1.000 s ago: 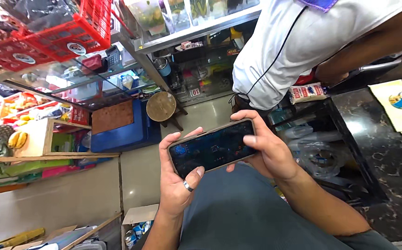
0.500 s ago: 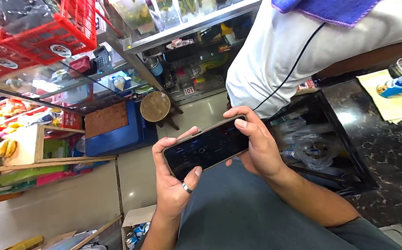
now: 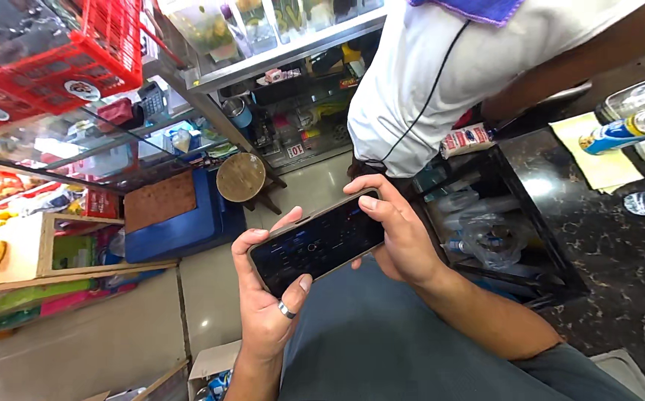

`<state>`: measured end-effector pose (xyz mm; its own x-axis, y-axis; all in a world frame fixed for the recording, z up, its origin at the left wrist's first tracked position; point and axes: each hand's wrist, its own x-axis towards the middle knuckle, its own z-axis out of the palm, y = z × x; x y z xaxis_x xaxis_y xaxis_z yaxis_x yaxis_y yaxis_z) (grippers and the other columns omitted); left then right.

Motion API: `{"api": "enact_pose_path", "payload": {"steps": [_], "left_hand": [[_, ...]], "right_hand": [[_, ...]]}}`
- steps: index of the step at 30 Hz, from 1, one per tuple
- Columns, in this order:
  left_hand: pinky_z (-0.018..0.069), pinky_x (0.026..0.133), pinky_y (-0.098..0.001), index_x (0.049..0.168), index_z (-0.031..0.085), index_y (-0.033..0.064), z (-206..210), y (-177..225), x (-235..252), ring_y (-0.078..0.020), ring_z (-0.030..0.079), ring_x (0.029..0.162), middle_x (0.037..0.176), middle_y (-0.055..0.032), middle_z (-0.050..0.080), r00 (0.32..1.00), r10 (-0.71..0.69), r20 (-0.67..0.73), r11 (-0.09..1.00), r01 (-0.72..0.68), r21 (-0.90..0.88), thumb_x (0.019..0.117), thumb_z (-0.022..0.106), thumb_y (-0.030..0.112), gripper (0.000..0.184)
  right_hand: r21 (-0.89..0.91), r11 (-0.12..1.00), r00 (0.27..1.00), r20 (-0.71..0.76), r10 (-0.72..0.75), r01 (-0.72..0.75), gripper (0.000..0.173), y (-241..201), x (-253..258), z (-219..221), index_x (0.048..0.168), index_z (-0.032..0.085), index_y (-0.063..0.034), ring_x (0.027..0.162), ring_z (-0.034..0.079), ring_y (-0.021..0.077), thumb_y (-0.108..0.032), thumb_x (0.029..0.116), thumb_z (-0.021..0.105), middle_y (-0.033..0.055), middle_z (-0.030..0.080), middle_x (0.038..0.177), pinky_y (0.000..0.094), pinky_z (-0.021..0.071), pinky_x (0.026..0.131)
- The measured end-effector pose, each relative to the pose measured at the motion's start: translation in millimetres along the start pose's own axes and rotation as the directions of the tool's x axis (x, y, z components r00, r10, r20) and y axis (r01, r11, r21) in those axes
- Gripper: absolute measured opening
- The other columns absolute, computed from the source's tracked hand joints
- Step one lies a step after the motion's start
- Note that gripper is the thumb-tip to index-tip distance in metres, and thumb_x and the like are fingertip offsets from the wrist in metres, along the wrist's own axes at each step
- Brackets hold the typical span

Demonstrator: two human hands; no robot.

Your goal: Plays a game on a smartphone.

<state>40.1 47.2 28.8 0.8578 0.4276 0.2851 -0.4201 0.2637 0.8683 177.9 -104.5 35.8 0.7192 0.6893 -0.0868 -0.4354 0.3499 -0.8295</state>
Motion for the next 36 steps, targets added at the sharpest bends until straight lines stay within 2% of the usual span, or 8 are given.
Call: {"api": "enact_pose_path", "payload": {"steps": [4, 8, 11, 14, 25, 32, 36], "left_hand": [[0.0544, 0.102, -0.0454, 0.138, 0.041, 0.0239, 1, -1, -2, -0.0316, 0.059, 0.13, 0.146, -0.0143, 0.055, 1.0, 0.001, -0.006, 1.0, -0.001, -0.013, 0.0825, 0.072, -0.002, 0.068], [0.0544, 0.1, -0.0492, 0.141, 0.043, 0.0275, -1, -1, -2, -0.033, 0.061, 0.127, 0.147, -0.0149, 0.054, 0.997, -0.066, -0.051, 0.984, 0.056, -0.172, 0.0819, 0.072, -0.004, 0.073], [0.0536, 0.101, -0.0503, 0.142, 0.042, 0.0268, -1, 2, -2, -0.0339, 0.059, 0.129, 0.147, -0.0158, 0.054, 0.996, -0.069, -0.049, 0.98, 0.058, -0.191, 0.0816, 0.072, -0.005, 0.074], [0.0538, 0.101, -0.05, 0.142, 0.041, 0.0261, 1, 3, -1, -0.0338, 0.059, 0.129, 0.147, -0.016, 0.054, 0.997, -0.064, -0.04, 0.981, 0.055, -0.184, 0.0819, 0.072, -0.005, 0.074], [0.0541, 0.101, -0.0492, 0.141, 0.042, 0.0258, 6, 3, 5, -0.0331, 0.06, 0.128, 0.146, -0.0156, 0.056, 0.996, -0.072, -0.056, 0.988, 0.064, -0.138, 0.0816, 0.072, -0.005, 0.073], [0.0554, 0.099, -0.0475, 0.139, 0.043, 0.0246, 7, 5, 7, -0.032, 0.061, 0.126, 0.143, -0.0154, 0.057, 0.995, -0.07, -0.075, 0.993, 0.063, -0.097, 0.0811, 0.073, -0.004, 0.071], [0.0561, 0.099, -0.0463, 0.138, 0.043, 0.0235, 8, 4, 7, -0.0316, 0.062, 0.125, 0.141, -0.0156, 0.059, 0.994, -0.056, -0.094, 0.996, 0.05, -0.068, 0.081, 0.074, -0.003, 0.07]], "right_hand": [[-0.013, 1.0, 1.0, -0.014, 0.004, -0.005, 0.024, -1, -2, 0, 0.127, 0.06, -0.0171, 0.072, 0.071, 0.0214, -0.022, 0.1075, 0.046, 0.0169, 0.068, 0.1, 0.0304, 0.0587, 0.048], [0.036, 0.999, 0.982, 0.187, -0.003, -0.004, 0.033, -5, -6, -6, 0.135, 0.052, -0.0208, 0.084, 0.072, 0.0229, -0.022, 0.1042, 0.04, 0.0159, 0.066, 0.113, 0.0321, 0.0608, 0.055], [0.104, 0.993, 0.952, 0.304, 0.024, -0.058, 0.037, -10, -6, -13, 0.139, 0.048, -0.0244, 0.084, 0.071, 0.0239, -0.019, 0.1032, 0.04, 0.0162, 0.063, 0.117, 0.0333, 0.0612, 0.056], [0.105, 0.99, 0.934, 0.352, 0.053, -0.096, 0.044, -15, -4, -18, 0.142, 0.045, -0.0252, 0.086, 0.07, 0.0252, -0.012, 0.0997, 0.039, 0.0169, 0.061, 0.12, 0.0347, 0.0612, 0.058], [0.056, 0.997, 0.925, 0.379, 0.035, -0.06, 0.067, -17, -4, -26, 0.146, 0.04, -0.0246, 0.093, 0.071, 0.0251, 0.007, 0.0875, 0.046, 0.0147, 0.06, 0.125, 0.0372, 0.0637, 0.064], [0.044, 0.998, 0.925, 0.379, 0.027, -0.047, 0.067, -15, -2, -25, 0.146, 0.039, -0.0253, 0.093, 0.071, 0.0254, 0.007, 0.0876, 0.048, 0.015, 0.06, 0.125, 0.0372, 0.064, 0.064], [0.058, 0.997, 0.925, 0.38, 0.021, -0.047, 0.061, -15, -2, -25, 0.144, 0.041, -0.0257, 0.093, 0.071, 0.0238, 0.004, 0.0909, 0.048, 0.0136, 0.061, 0.124, 0.0362, 0.0638, 0.065]]}}
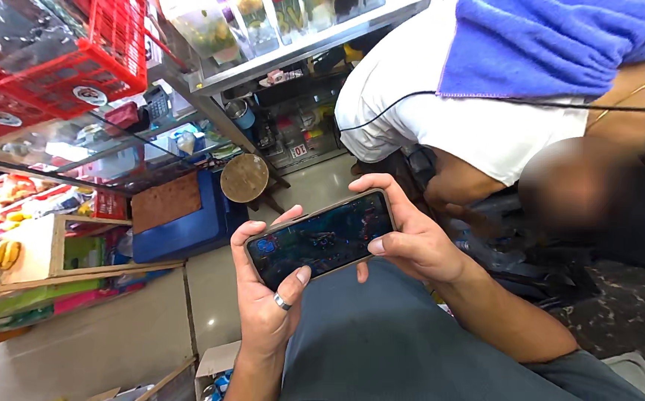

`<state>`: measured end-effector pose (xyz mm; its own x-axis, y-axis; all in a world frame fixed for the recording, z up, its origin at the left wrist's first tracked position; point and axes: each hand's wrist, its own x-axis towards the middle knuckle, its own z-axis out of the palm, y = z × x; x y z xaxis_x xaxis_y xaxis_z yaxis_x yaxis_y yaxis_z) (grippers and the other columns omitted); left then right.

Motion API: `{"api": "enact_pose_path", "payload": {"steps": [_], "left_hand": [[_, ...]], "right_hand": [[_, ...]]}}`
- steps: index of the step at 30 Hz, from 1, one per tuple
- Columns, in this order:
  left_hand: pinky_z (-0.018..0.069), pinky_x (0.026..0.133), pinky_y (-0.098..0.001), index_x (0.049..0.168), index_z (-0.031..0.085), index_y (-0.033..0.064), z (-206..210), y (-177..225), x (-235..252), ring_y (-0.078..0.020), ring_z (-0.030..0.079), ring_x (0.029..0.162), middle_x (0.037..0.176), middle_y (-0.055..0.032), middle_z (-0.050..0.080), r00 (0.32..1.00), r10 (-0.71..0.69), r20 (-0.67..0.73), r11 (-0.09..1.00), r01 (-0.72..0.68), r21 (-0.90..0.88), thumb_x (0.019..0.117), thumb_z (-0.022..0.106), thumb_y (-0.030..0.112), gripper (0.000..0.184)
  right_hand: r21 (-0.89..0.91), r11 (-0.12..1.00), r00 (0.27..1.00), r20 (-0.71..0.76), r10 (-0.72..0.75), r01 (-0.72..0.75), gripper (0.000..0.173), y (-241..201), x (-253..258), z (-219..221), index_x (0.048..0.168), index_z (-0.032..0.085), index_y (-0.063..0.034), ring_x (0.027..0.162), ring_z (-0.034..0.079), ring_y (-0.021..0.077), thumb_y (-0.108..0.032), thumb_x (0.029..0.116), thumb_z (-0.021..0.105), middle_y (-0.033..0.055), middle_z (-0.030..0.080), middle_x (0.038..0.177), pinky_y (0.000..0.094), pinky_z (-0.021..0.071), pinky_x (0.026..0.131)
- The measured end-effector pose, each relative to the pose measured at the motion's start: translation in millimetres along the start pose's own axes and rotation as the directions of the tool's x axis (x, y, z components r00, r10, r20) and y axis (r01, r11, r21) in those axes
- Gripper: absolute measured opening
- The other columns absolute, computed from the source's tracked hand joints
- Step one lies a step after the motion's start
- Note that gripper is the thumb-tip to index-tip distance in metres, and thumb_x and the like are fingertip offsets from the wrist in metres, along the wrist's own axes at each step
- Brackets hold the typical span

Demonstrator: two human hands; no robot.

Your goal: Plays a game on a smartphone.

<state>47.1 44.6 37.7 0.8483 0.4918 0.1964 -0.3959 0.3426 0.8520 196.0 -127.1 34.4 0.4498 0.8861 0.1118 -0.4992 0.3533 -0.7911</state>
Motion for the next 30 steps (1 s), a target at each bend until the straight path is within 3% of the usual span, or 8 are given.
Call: {"api": "enact_pose_path", "payload": {"steps": [6, 13, 23, 26, 28, 30], "left_hand": [[0.0572, 0.098, -0.0444, 0.135, 0.043, 0.0216, 4, 0, 0, -0.0309, 0.063, 0.124, 0.138, -0.0159, 0.061, 0.999, 0.022, -0.04, 0.997, -0.019, 0.076, 0.0804, 0.077, -0.001, 0.069], [0.0579, 0.096, -0.0432, 0.135, 0.042, 0.0202, 5, 1, 0, -0.0302, 0.064, 0.123, 0.137, -0.0158, 0.061, 0.998, 0.016, -0.06, 0.995, -0.01, 0.1, 0.0791, 0.079, 0.001, 0.07], [0.057, 0.098, -0.0437, 0.136, 0.044, 0.0219, 4, 2, -1, -0.0303, 0.063, 0.124, 0.138, -0.0153, 0.061, 0.999, 0.032, -0.023, 0.997, -0.03, 0.076, 0.0819, 0.076, 0.0, 0.067], [0.0534, 0.103, -0.045, 0.138, 0.046, 0.0251, 1, 2, -2, -0.0307, 0.059, 0.129, 0.143, -0.0136, 0.058, 0.996, 0.036, 0.084, 0.999, -0.039, 0.031, 0.0852, 0.072, 0.0, 0.064], [0.0517, 0.105, -0.0452, 0.138, 0.046, 0.0269, 0, 0, -3, -0.0308, 0.057, 0.132, 0.146, -0.0123, 0.056, 0.99, 0.041, 0.137, 0.998, -0.048, 0.044, 0.0858, 0.071, 0.002, 0.063], [0.0515, 0.105, -0.0456, 0.138, 0.047, 0.0269, -1, -1, -2, -0.0311, 0.056, 0.132, 0.146, -0.0126, 0.056, 0.989, 0.038, 0.145, 0.999, -0.042, 0.02, 0.0849, 0.07, 0.001, 0.063]], "right_hand": [[-0.036, 0.999, 0.999, -0.032, 0.0, -0.001, 0.051, 2, 0, 1, 0.142, 0.043, -0.0257, 0.086, 0.072, 0.0228, 0.0, 0.0992, 0.048, 0.0135, 0.062, 0.121, 0.034, 0.0635, 0.062], [-0.104, 0.994, 0.999, -0.035, 0.012, -0.016, 0.063, 0, -1, 3, 0.142, 0.04, -0.0266, 0.083, 0.072, 0.0219, 0.007, 0.0919, 0.057, 0.0116, 0.061, 0.123, 0.0338, 0.0642, 0.062], [-0.121, 0.993, 0.998, -0.07, -0.002, -0.007, 0.058, 2, -1, 5, 0.141, 0.043, -0.0258, 0.08, 0.071, 0.0209, 0.005, 0.0937, 0.056, 0.012, 0.062, 0.121, 0.0324, 0.0635, 0.059], [-0.085, 0.996, 0.974, -0.221, -0.044, 0.025, 0.035, 7, 2, 11, 0.133, 0.052, -0.0212, 0.07, 0.071, 0.0191, -0.008, 0.101, 0.06, 0.0138, 0.067, 0.109, 0.0289, 0.0601, 0.05], [-0.073, 0.997, 0.931, -0.362, -0.049, 0.024, 0.029, 10, 6, 16, 0.127, 0.058, -0.0188, 0.059, 0.067, 0.0167, -0.011, 0.0996, 0.064, 0.0149, 0.068, 0.098, 0.0257, 0.0544, 0.041], [-0.061, 0.998, 0.913, -0.405, -0.043, 0.02, 0.027, 11, 8, 18, 0.125, 0.059, -0.0182, 0.056, 0.065, 0.0158, -0.013, 0.0995, 0.065, 0.0156, 0.068, 0.095, 0.0246, 0.0524, 0.039]]}}
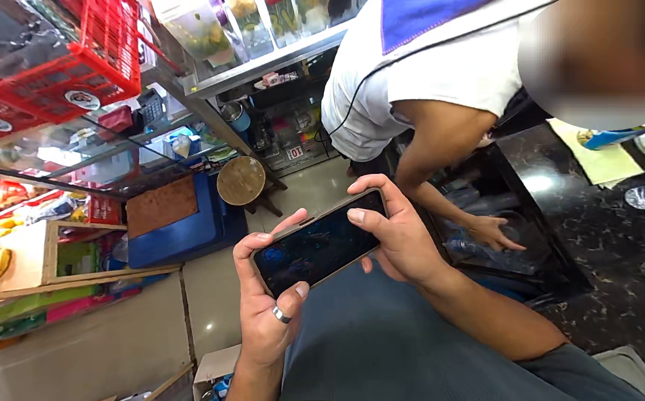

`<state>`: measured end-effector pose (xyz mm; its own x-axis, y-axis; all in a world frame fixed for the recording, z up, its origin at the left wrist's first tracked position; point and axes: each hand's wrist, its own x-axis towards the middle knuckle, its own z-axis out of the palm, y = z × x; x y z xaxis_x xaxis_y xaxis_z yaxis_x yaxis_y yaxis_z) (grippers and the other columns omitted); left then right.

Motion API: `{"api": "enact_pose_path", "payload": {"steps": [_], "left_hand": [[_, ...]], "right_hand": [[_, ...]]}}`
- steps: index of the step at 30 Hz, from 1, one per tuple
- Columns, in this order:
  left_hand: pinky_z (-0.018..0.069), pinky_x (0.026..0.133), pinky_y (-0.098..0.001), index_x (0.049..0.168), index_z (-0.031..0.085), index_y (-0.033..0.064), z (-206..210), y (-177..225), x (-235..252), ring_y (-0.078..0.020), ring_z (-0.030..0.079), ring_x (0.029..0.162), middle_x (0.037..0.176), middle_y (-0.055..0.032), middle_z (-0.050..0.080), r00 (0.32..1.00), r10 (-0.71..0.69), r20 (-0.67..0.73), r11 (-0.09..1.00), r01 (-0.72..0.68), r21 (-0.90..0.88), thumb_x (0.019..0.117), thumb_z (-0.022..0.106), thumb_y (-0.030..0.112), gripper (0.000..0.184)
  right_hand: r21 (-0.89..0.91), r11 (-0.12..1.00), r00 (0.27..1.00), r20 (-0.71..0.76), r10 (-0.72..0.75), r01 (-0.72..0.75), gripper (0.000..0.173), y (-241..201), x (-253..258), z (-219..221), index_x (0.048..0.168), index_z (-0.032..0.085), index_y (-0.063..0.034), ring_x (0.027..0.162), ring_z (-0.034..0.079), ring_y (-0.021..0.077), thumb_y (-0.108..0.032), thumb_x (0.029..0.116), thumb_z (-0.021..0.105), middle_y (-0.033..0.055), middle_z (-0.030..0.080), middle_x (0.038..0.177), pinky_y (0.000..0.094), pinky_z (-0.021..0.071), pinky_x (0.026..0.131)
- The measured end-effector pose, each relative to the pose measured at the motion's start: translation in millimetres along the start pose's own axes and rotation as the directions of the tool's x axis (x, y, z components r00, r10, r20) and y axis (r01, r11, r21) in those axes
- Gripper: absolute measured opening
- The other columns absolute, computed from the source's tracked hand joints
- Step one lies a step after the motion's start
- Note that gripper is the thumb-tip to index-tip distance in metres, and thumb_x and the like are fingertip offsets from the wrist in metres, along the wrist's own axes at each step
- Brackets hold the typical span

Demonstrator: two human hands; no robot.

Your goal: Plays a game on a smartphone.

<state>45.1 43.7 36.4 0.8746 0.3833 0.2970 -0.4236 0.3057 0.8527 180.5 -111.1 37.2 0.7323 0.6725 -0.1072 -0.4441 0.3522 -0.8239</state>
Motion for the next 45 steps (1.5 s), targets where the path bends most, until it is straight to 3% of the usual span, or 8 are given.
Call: {"api": "enact_pose_path", "payload": {"steps": [4, 11, 18, 25, 31, 36, 41, 45], "left_hand": [[0.0521, 0.102, -0.0479, 0.138, 0.049, 0.0247, -4, 2, 0, -0.0329, 0.058, 0.13, 0.142, -0.0158, 0.058, 0.998, -0.022, -0.057, 0.996, 0.017, -0.083, 0.0827, 0.06, -0.002, 0.062], [0.0545, 0.1, -0.047, 0.135, 0.049, 0.0224, 1, 5, 2, -0.0329, 0.062, 0.125, 0.135, -0.0179, 0.062, 0.986, -0.023, -0.166, 0.999, 0.015, -0.045, 0.0904, 0.059, 0.001, 0.05], [0.0497, 0.105, -0.0496, 0.141, 0.047, 0.0277, -12, 6, -2, -0.0336, 0.055, 0.133, 0.147, -0.015, 0.054, 0.999, -0.045, 0.0, 0.986, 0.044, -0.162, 0.0844, 0.063, -0.001, 0.065], [0.0534, 0.101, -0.0484, 0.136, 0.05, 0.0237, -4, 7, 1, -0.0337, 0.06, 0.127, 0.138, -0.0176, 0.061, 0.992, -0.034, -0.125, 0.996, 0.022, -0.092, 0.089, 0.058, 0.0, 0.054], [0.0585, 0.096, -0.0431, 0.132, 0.046, 0.0203, 4, 4, 2, -0.0302, 0.065, 0.122, 0.132, -0.0154, 0.065, 0.976, 0.026, -0.218, 0.993, 0.001, 0.122, 0.0829, 0.077, 0.003, 0.06], [0.0581, 0.096, -0.044, 0.132, 0.046, 0.0193, 4, 2, 1, -0.0307, 0.065, 0.122, 0.133, -0.0165, 0.064, 0.976, 0.021, -0.219, 0.993, 0.005, 0.115, 0.0816, 0.078, 0.001, 0.063], [0.0582, 0.096, -0.0433, 0.132, 0.046, 0.0201, 6, 1, 2, -0.0299, 0.065, 0.121, 0.133, -0.0162, 0.064, 0.975, 0.006, -0.221, 0.995, 0.016, 0.1, 0.0825, 0.078, 0.002, 0.061], [0.055, 0.099, -0.046, 0.136, 0.047, 0.0237, 0, 3, 1, -0.0316, 0.062, 0.125, 0.139, -0.0161, 0.06, 0.99, -0.033, -0.138, 0.999, 0.028, -0.04, 0.0855, 0.071, 0.003, 0.06]], "right_hand": [[0.045, 0.999, 0.98, 0.197, 0.013, -0.022, 0.031, -1, -1, -8, 0.132, 0.053, -0.0227, 0.073, 0.07, 0.0179, -0.018, 0.1018, 0.057, 0.0137, 0.066, 0.108, 0.0269, 0.0579, 0.05], [-0.025, 0.999, 0.901, 0.432, 0.039, -0.031, 0.069, -7, 0, -22, 0.145, 0.038, -0.0309, 0.083, 0.069, 0.017, -0.004, 0.0873, 0.065, 0.0093, 0.06, 0.123, 0.0297, 0.0618, 0.063], [0.003, 0.999, 0.884, 0.467, 0.034, -0.04, 0.068, -6, 5, -25, 0.144, 0.04, -0.0305, 0.084, 0.07, 0.0186, -0.002, 0.0864, 0.062, 0.0104, 0.061, 0.124, 0.0302, 0.0615, 0.062], [-0.017, 1.0, 0.887, 0.462, 0.023, -0.017, 0.069, -6, 2, -22, 0.144, 0.038, -0.0297, 0.081, 0.069, 0.0175, 0.002, 0.0864, 0.062, 0.0098, 0.06, 0.122, 0.0301, 0.062, 0.063], [-0.044, 0.999, 0.893, 0.449, 0.019, 0.001, 0.071, -6, 0, -21, 0.144, 0.038, -0.0291, 0.08, 0.069, 0.0166, 0.002, 0.085, 0.063, 0.0095, 0.061, 0.12, 0.0294, 0.0622, 0.064], [-0.067, 0.998, 0.919, 0.394, 0.01, 0.018, 0.063, -5, 0, -17, 0.141, 0.042, -0.0273, 0.072, 0.068, 0.0151, 0.005, 0.0903, 0.061, 0.0091, 0.063, 0.117, 0.0271, 0.0607, 0.058], [0.072, 0.997, 0.91, 0.415, -0.011, -0.02, 0.047, -4, 3, -21, 0.141, 0.044, -0.024, 0.085, 0.07, 0.0204, -0.003, 0.0991, 0.045, 0.0138, 0.063, 0.119, 0.0305, 0.0611, 0.06], [0.074, 0.997, 0.894, 0.448, -0.002, -0.035, 0.052, -5, 2, -23, 0.143, 0.042, -0.0269, 0.09, 0.071, 0.0198, -0.005, 0.0959, 0.052, 0.0116, 0.061, 0.124, 0.0306, 0.0621, 0.064]]}}
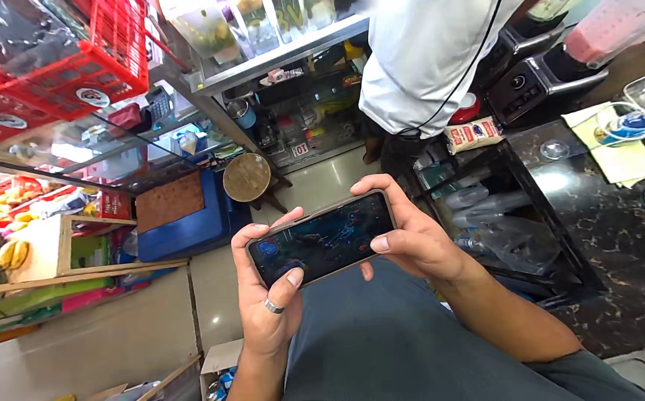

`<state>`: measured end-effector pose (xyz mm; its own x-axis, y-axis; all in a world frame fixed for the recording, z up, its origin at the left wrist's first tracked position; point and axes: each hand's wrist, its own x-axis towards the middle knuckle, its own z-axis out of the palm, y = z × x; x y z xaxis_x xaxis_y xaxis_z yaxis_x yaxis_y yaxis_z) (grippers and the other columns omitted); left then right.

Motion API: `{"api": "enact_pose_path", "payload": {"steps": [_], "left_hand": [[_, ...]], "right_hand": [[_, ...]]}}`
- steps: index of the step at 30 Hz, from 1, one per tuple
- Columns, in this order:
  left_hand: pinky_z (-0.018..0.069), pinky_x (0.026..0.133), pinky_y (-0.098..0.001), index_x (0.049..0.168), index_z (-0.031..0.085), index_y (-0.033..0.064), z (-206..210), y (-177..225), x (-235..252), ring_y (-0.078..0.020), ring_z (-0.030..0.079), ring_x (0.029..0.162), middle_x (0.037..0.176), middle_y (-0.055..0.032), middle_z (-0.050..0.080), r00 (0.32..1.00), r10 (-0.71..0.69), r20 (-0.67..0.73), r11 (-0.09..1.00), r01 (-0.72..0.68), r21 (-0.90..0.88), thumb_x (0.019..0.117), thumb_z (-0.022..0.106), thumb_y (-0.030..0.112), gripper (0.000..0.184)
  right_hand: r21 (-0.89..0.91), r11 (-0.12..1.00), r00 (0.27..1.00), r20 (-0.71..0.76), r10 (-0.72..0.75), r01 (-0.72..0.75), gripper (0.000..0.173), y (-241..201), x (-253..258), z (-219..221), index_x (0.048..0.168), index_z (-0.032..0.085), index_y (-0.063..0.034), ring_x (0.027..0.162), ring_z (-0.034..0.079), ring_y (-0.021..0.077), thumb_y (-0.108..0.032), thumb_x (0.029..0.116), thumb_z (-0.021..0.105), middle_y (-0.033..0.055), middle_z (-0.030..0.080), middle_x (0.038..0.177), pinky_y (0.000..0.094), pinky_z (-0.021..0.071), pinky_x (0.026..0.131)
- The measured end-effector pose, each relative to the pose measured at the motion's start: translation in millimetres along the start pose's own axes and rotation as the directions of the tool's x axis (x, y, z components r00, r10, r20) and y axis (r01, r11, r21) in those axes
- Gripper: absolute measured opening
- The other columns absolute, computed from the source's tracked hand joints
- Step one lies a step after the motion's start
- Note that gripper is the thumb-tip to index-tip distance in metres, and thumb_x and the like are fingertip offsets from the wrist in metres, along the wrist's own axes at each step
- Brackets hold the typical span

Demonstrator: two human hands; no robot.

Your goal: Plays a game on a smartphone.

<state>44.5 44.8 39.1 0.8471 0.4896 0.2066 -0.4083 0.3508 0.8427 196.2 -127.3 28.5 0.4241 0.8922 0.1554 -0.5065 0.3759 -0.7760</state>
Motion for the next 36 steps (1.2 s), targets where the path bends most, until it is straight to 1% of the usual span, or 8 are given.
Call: {"api": "enact_pose_path", "payload": {"steps": [2, 10, 22, 24, 27, 29, 33, 36], "left_hand": [[0.0546, 0.1, -0.0464, 0.138, 0.046, 0.0241, -2, 0, 0, -0.032, 0.061, 0.126, 0.141, -0.0162, 0.058, 1.0, -0.005, 0.025, 1.0, 0.006, -0.015, 0.0857, 0.07, 0.001, 0.062], [0.0588, 0.095, -0.045, 0.131, 0.045, 0.0183, 7, -2, 0, -0.0319, 0.065, 0.12, 0.132, -0.018, 0.064, 0.994, 0.034, -0.102, 0.995, -0.025, 0.094, 0.0824, 0.075, -0.002, 0.061], [0.0582, 0.096, -0.0443, 0.13, 0.046, 0.0176, 4, -1, 0, -0.0315, 0.065, 0.121, 0.132, -0.0181, 0.063, 0.993, 0.039, -0.114, 0.996, -0.029, 0.081, 0.0838, 0.076, 0.0, 0.058], [0.0575, 0.097, -0.045, 0.131, 0.046, 0.0189, 2, 1, -1, -0.0314, 0.064, 0.122, 0.134, -0.0176, 0.063, 0.995, 0.029, -0.092, 0.998, -0.024, 0.064, 0.0843, 0.076, 0.0, 0.059], [0.0536, 0.101, -0.0484, 0.14, 0.045, 0.0247, -9, 5, -2, -0.0328, 0.06, 0.128, 0.144, -0.0161, 0.057, 0.999, -0.028, 0.041, 0.998, 0.03, -0.053, 0.0849, 0.071, 0.0, 0.066], [0.0514, 0.103, -0.0508, 0.142, 0.046, 0.0282, -16, 5, -3, -0.0334, 0.057, 0.131, 0.148, -0.0149, 0.054, 0.993, -0.055, 0.103, 0.99, 0.068, -0.122, 0.084, 0.067, -0.001, 0.068], [0.0499, 0.104, -0.0512, 0.141, 0.048, 0.0263, -21, 5, -3, -0.0333, 0.056, 0.131, 0.149, -0.0149, 0.053, 0.991, -0.038, 0.128, 0.984, 0.06, -0.166, 0.0843, 0.063, -0.001, 0.065], [0.0499, 0.104, -0.0512, 0.141, 0.048, 0.026, -22, 5, -3, -0.0336, 0.056, 0.131, 0.148, -0.0152, 0.053, 0.991, -0.039, 0.13, 0.984, 0.06, -0.168, 0.0842, 0.061, -0.002, 0.065]], "right_hand": [[-0.015, 1.0, 1.0, -0.006, 0.0, 0.0, 0.054, 0, 0, 0, 0.142, 0.042, -0.0268, 0.089, 0.071, 0.0192, -0.003, 0.095, 0.054, 0.0114, 0.062, 0.123, 0.0303, 0.0619, 0.063], [-0.089, 0.996, 0.999, -0.038, -0.002, -0.001, 0.051, 2, 1, 2, 0.14, 0.043, -0.0248, 0.083, 0.07, 0.0178, 0.002, 0.0976, 0.05, 0.0114, 0.062, 0.12, 0.0281, 0.0605, 0.059], [-0.163, 0.986, 0.996, -0.087, 0.023, -0.037, 0.063, 2, 4, 9, 0.139, 0.044, -0.0255, 0.072, 0.068, 0.0157, 0.007, 0.0895, 0.064, 0.0109, 0.063, 0.116, 0.026, 0.0605, 0.057], [-0.156, 0.987, 0.997, -0.071, 0.024, -0.035, 0.064, 2, 4, 9, 0.139, 0.043, -0.0262, 0.074, 0.069, 0.0164, 0.006, 0.0892, 0.065, 0.0107, 0.063, 0.118, 0.0267, 0.0612, 0.058], [-0.083, 0.995, 0.999, 0.021, 0.05, -0.048, 0.068, 2, 2, -1, 0.144, 0.039, -0.0298, 0.085, 0.071, 0.0185, -0.003, 0.0892, 0.067, 0.0096, 0.061, 0.125, 0.031, 0.0633, 0.066], [-0.05, 0.997, 0.995, 0.081, 0.058, -0.054, 0.068, 1, 2, -5, 0.145, 0.036, -0.0304, 0.092, 0.071, 0.02, -0.003, 0.0896, 0.064, 0.0095, 0.059, 0.128, 0.0326, 0.0638, 0.07], [-0.011, 0.998, 0.993, 0.102, 0.056, -0.055, 0.065, 2, 3, -3, 0.144, 0.038, -0.0295, 0.097, 0.07, 0.0206, 0.006, 0.0914, 0.054, 0.01, 0.06, 0.128, 0.0324, 0.0633, 0.07], [0.002, 0.998, 0.988, 0.141, 0.06, -0.061, 0.067, 2, 4, -5, 0.146, 0.035, -0.0306, 0.101, 0.07, 0.0223, 0.002, 0.0914, 0.057, 0.0106, 0.058, 0.13, 0.0339, 0.0634, 0.073]]}}
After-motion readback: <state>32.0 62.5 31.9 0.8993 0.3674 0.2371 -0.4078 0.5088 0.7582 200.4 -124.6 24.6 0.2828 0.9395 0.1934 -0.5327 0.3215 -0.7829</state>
